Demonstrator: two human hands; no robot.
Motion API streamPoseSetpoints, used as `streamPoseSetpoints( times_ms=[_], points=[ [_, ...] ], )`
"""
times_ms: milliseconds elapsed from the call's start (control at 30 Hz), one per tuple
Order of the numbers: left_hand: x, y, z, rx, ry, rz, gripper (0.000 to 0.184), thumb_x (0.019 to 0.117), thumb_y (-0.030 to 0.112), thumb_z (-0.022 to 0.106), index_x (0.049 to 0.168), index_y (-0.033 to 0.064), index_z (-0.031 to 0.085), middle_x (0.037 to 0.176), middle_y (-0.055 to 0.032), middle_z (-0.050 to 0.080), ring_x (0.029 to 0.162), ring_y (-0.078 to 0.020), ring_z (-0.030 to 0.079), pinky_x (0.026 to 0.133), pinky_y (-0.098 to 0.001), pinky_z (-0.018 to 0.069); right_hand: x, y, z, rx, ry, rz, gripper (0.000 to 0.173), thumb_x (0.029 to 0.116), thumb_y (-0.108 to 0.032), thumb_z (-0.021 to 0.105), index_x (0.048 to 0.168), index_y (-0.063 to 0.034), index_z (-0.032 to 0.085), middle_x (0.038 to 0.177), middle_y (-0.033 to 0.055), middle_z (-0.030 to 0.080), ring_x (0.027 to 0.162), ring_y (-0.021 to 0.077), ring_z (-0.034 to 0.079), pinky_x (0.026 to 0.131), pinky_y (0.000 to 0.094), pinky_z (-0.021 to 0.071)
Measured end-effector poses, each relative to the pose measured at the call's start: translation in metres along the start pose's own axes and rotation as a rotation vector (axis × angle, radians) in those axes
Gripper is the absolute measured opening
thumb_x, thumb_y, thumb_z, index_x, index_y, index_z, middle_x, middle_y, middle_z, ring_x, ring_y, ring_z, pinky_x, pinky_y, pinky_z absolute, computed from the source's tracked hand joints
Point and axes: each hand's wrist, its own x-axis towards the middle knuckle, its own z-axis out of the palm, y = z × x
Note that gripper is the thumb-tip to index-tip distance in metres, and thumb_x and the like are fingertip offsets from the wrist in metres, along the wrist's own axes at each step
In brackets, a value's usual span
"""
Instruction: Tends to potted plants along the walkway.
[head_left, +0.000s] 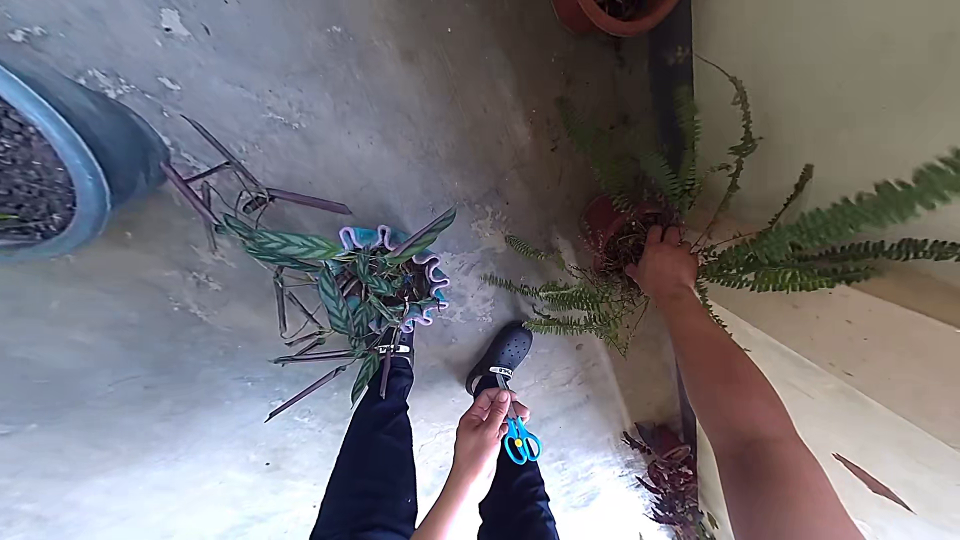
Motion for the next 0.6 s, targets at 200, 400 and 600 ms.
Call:
streamPoseSetpoints(
  times_ms=[200,400,600],
  points=[
    [-0.002,0.001,0.001,-0.017,-0.002,0.005,0.022,0.1102,0.008,0.042,0.107,-0.0017,0.061,0.082,-0.0105,0.074,0.078,-0.0178,0.074,0.077,-0.0308,0.0622,-0.015,0.019,0.025,0.044,-0.039,-0.023,0.07,0.0917,-0.03,0.078,0.151,-0.0112,0.046,0.151,0.0291,0.045,0.126,0.0556,0.054,0.09,0.0665,0.0524],
    [-0.001,-0.004,0.002,-0.042,0.01,0.012,0.021,0.11,0.006,0.041,0.106,-0.002,0.059,0.079,-0.0092,0.073,0.074,-0.0193,0.075,0.079,-0.0367,0.0642,-0.036,0.037,0.06,0.173,0.013,-0.118,0.047,0.0982,-0.021,0.069,0.142,-0.0108,0.059,0.137,0.0281,0.06,0.115,0.0528,0.063,0.089,0.0689,0.051],
    [0.001,-0.002,0.002,0.118,0.07,0.11,0.02,0.1104,0.007,0.039,0.107,-0.0003,0.057,0.073,-0.0019,0.066,0.067,-0.0131,0.07,0.071,-0.0305,0.0634,-0.06,0.02,0.055,0.279,0.053,-0.175,0.034,0.0965,-0.017,0.071,0.13,-0.011,0.067,0.132,0.0239,0.064,0.108,0.0504,0.066,0.081,0.0692,0.0519]
  ],
)
